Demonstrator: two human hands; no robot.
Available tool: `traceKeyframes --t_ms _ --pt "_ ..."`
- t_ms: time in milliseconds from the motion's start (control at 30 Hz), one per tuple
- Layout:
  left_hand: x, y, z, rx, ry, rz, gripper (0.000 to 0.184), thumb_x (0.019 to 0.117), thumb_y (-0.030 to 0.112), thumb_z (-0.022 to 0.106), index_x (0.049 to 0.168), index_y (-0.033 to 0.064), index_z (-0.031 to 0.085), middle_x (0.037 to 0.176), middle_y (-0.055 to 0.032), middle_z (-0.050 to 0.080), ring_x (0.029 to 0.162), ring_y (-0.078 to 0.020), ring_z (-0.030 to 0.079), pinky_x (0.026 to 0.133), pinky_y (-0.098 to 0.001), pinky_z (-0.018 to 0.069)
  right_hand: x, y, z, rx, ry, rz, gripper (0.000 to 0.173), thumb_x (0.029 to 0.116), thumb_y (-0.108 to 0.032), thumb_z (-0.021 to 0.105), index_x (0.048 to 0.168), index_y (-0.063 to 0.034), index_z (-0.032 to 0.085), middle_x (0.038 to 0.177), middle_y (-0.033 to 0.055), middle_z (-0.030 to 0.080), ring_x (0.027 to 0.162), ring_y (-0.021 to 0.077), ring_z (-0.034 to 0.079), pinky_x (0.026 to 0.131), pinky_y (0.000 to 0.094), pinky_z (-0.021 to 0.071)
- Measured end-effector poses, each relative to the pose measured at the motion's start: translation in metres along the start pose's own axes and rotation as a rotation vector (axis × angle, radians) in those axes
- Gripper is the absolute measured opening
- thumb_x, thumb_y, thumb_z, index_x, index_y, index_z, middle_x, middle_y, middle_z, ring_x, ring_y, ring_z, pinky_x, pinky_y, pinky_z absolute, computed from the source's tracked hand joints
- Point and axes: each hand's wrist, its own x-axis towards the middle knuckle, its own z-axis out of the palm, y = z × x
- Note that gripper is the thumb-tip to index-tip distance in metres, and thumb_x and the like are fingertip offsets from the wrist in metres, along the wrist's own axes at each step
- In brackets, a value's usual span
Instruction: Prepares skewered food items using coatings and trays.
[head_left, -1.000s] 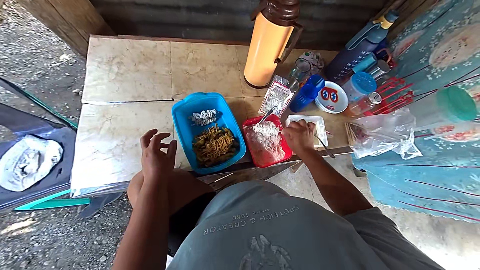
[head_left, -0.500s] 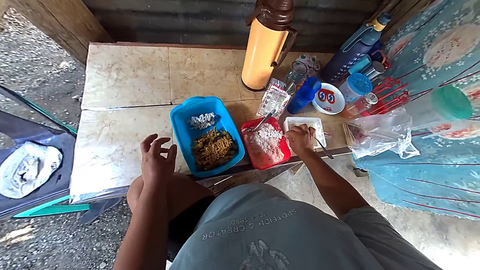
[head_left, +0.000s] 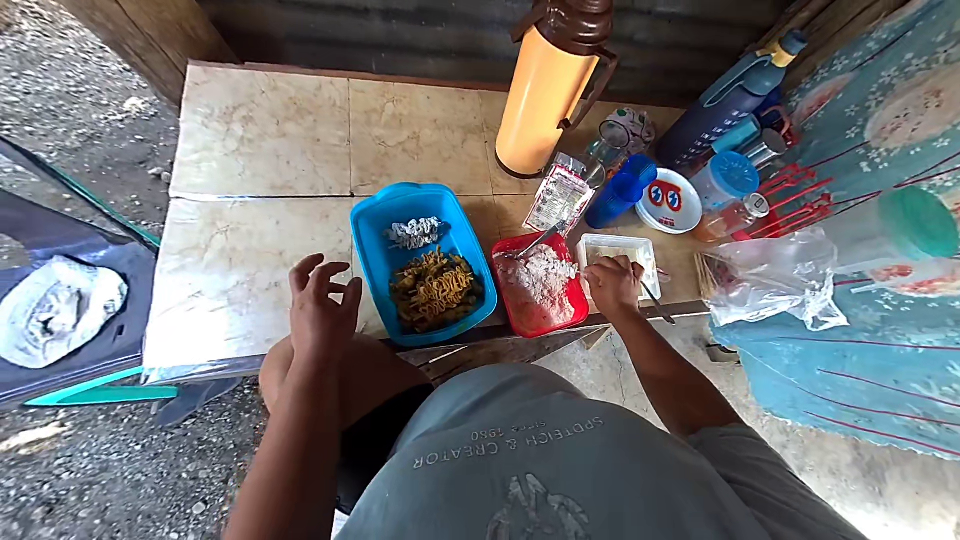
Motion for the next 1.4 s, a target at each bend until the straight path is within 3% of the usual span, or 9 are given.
traceKeyframes --t_ms 333,433,533,633,733,933,1100,1233,1400 --pt "0.002 -0.006 -0.002 -0.088 0.007 -0.001 0.029 0.1032 0.02 0.06 0.127 0.0026 0.063 0.153 -0.0223 0.042 0.095 -0.0242 0.069 0.075 -0.039 0.0584 -0.002 0.004 -0.007 0.02 -0.134 0.085 0.019 0.1014 -0.013 0.062 0.106 -0.008 0.08 0.118 0.0135 0.074 0.126 0.04 0.056 0.109 0.0655 0.0316" --pt "0.004 -0.006 -0.004 -0.112 0.008 -0.021 0.03 0.1036 0.021 0.06 0.127 0.0024 0.063 0.154 -0.0222 0.041 0.096 -0.0243 0.068 0.075 -0.0392 0.0579 -0.003 0.007 -0.007 0.023 -0.071 0.058 0.018 0.1003 -0.014 0.064 0.104 -0.0066 0.08 0.114 0.0149 0.074 0.122 0.0408 0.058 0.107 0.0652 0.0342" --pt "0.003 -0.009 -0.005 -0.125 0.013 -0.035 0.029 0.1033 0.02 0.06 0.127 0.0022 0.063 0.154 -0.0222 0.041 0.096 -0.0236 0.068 0.075 -0.0383 0.0575 -0.007 0.008 -0.003 0.001 -0.134 0.099 0.02 0.1017 -0.018 0.064 0.106 -0.0089 0.08 0.118 0.0121 0.074 0.126 0.0386 0.057 0.109 0.064 0.0326" --pt "0.004 -0.007 -0.005 -0.139 0.017 -0.036 0.028 0.1029 0.019 0.06 0.126 0.0024 0.063 0.153 -0.0219 0.041 0.095 -0.0229 0.067 0.073 -0.0375 0.0572 -0.003 0.004 -0.005 0.122 -0.084 0.094 0.019 0.1008 -0.016 0.065 0.104 -0.004 0.08 0.114 0.0162 0.074 0.122 0.0425 0.058 0.108 0.0662 0.0345" --pt "0.003 -0.006 -0.004 -0.148 0.012 -0.046 0.028 0.1025 0.02 0.06 0.125 0.0039 0.063 0.154 -0.0205 0.041 0.094 -0.0227 0.067 0.073 -0.0383 0.0571 0.012 -0.022 -0.024 0.261 -0.077 0.076 0.018 0.1003 -0.011 0.065 0.104 0.0023 0.077 0.113 0.0218 0.072 0.122 0.0451 0.057 0.107 0.0647 0.0383" --pt "0.008 -0.01 -0.003 -0.176 0.022 -0.03 0.03 0.1026 0.023 0.06 0.126 0.004 0.064 0.153 -0.0209 0.042 0.097 -0.0228 0.066 0.074 -0.0383 0.0566 0.074 -0.094 -0.03 0.33 -0.103 -0.131 0.021 0.0985 -0.014 0.068 0.105 0.003 0.077 0.114 0.0228 0.07 0.117 0.0421 0.059 0.105 0.0584 0.0439" --pt "0.012 -0.012 -0.002 -0.179 0.011 -0.067 0.029 0.1025 0.021 0.06 0.125 0.0043 0.064 0.154 -0.0203 0.042 0.096 -0.0247 0.067 0.075 -0.0412 0.0569 0.128 -0.176 0.008 0.238 -0.248 -0.198 0.02 0.0994 -0.021 0.067 0.108 -0.0066 0.079 0.12 0.0197 0.069 0.125 0.043 0.055 0.106 0.0669 0.0388" --pt "0.016 -0.016 0.0 -0.162 0.002 -0.075 0.028 0.1026 0.022 0.06 0.125 0.0053 0.065 0.154 -0.0192 0.043 0.094 -0.0251 0.068 0.074 -0.0423 0.057 0.155 -0.231 0.04 0.116 -0.333 -0.203 0.02 0.1009 -0.023 0.064 0.109 -0.0133 0.08 0.123 0.0142 0.067 0.128 0.0387 0.051 0.106 0.0646 0.0353" --pt "0.02 -0.022 0.001 -0.138 -0.024 -0.087 0.029 0.1027 0.022 0.062 0.127 0.0054 0.064 0.153 -0.0209 0.042 0.095 -0.0257 0.069 0.075 -0.0422 0.0585 0.165 -0.249 0.066 -0.119 -0.261 -0.398 0.021 0.1 -0.015 0.062 0.11 -0.0118 0.08 0.119 0.0161 0.07 0.124 0.039 0.056 0.106 0.0649 0.0362"
